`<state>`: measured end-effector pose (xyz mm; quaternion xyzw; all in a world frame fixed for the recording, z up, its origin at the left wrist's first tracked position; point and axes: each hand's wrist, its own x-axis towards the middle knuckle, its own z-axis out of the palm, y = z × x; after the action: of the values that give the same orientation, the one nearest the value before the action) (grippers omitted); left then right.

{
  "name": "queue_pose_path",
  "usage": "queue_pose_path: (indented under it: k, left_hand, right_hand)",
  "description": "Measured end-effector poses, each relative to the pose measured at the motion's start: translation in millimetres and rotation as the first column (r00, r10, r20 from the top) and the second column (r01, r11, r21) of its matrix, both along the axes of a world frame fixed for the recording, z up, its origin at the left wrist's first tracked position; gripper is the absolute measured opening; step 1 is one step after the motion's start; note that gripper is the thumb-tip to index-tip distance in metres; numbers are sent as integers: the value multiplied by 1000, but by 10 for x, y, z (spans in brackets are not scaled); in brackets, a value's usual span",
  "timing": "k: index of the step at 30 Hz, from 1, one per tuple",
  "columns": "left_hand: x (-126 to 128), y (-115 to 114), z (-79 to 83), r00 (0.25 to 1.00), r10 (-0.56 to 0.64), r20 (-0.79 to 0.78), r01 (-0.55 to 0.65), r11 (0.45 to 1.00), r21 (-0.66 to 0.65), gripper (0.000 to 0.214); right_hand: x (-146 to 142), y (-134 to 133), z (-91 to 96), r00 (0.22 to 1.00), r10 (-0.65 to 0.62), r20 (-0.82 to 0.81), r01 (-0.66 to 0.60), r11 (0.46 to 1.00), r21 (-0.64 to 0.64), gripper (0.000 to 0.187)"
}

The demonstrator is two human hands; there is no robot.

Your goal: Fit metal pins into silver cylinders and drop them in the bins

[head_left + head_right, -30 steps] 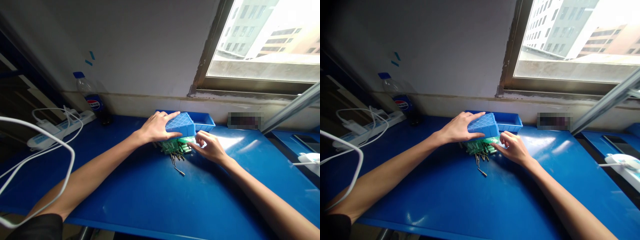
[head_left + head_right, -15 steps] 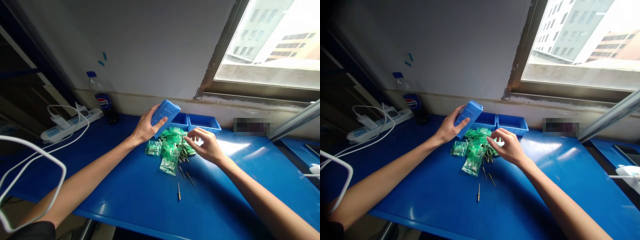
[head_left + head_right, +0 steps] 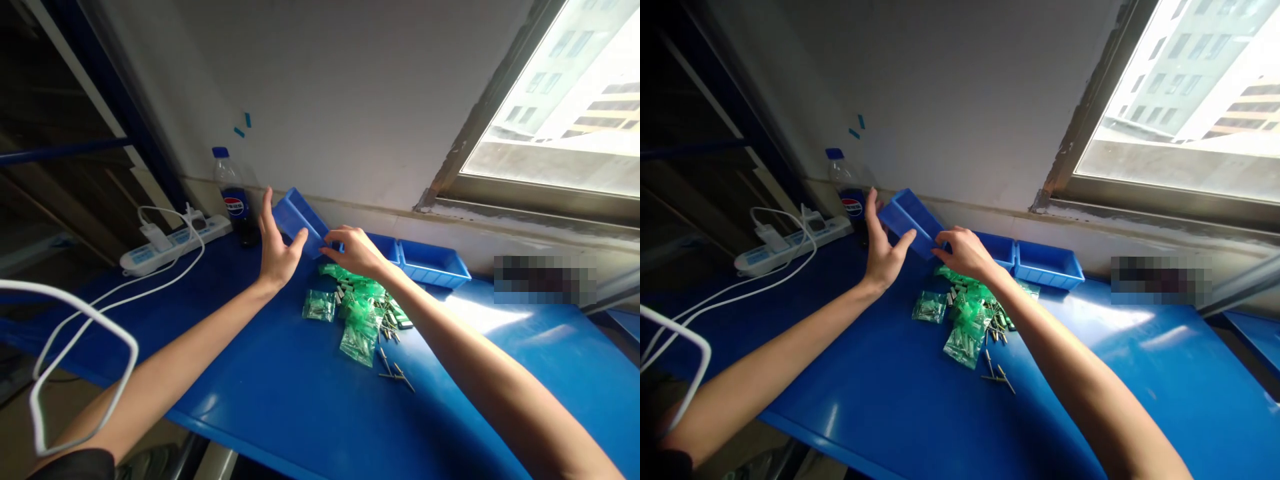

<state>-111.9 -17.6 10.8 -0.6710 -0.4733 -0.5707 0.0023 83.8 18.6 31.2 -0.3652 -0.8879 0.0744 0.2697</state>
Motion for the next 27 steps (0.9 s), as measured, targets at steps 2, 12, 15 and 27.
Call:
queue_pose_path:
  k: [2,12,15,27]
  left_hand:
    - [-79,-13,22,994,102,-51,-99,994,49,68]
    - [-33,116,-345,872,-198,-447,74,958,-278,41]
    - [-21,131,-325,854,-285,-435,163,941,-296,41]
    - [150,40,-239,874,-287,-393,176,939,-295,46]
  right_hand:
    - [-44,90,26,986,-22,163,10,997,72,18]
    - [-32,163,-91,933,-55,355,7,991,137,18]
    - [156,73,-68,989,-36,143,24,996,84,28]
    - [1183,-339,-289,782,-553,-289,568,823,-37,31]
